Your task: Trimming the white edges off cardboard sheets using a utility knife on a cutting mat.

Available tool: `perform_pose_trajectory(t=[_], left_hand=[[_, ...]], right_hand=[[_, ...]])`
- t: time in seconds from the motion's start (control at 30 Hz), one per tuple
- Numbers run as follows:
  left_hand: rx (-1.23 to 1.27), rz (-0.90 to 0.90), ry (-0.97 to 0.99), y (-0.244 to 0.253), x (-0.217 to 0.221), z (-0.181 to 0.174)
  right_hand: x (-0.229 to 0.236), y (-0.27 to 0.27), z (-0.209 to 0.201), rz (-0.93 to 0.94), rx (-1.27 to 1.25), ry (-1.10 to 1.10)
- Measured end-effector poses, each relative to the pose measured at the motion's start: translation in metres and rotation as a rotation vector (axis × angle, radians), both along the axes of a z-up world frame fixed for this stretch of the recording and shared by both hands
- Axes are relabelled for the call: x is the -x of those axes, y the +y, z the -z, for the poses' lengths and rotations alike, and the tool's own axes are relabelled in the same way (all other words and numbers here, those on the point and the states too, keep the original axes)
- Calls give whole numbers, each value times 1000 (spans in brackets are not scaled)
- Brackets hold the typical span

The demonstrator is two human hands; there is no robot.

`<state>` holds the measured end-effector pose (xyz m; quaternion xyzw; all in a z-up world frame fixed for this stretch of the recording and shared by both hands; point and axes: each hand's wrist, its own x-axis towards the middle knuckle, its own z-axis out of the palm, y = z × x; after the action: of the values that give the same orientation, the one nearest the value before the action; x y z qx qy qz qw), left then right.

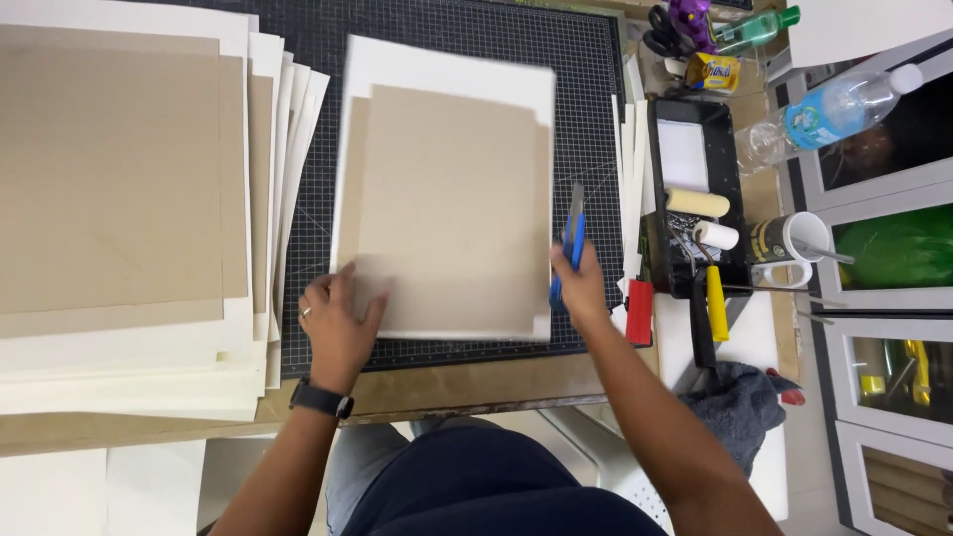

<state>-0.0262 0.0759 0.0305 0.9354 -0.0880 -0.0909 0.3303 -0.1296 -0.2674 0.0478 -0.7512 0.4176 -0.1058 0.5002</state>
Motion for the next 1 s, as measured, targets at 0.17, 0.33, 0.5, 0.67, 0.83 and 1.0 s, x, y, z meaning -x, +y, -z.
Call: perform_pose_trajectory(t=[0.17, 0.33, 0.5, 0.67, 0.83, 1.0], left_hand=[[-22, 4, -146, -25, 4, 9], [45, 365, -350, -98, 28, 8], [65, 697, -519, -174, 43, 51], [60, 695, -509, -174, 44, 53], [23, 698, -463, -174, 45, 47], [21, 703, -478, -173, 44, 45]], right_hand=[[-15, -14, -19, -99, 163, -44], [47, 51, -87, -177, 197, 169], [97, 76, -80, -371, 274, 457], [121, 73, -43, -408, 334, 488], [122, 74, -42, -424, 344, 482], [121, 73, -38, -440, 379, 472]])
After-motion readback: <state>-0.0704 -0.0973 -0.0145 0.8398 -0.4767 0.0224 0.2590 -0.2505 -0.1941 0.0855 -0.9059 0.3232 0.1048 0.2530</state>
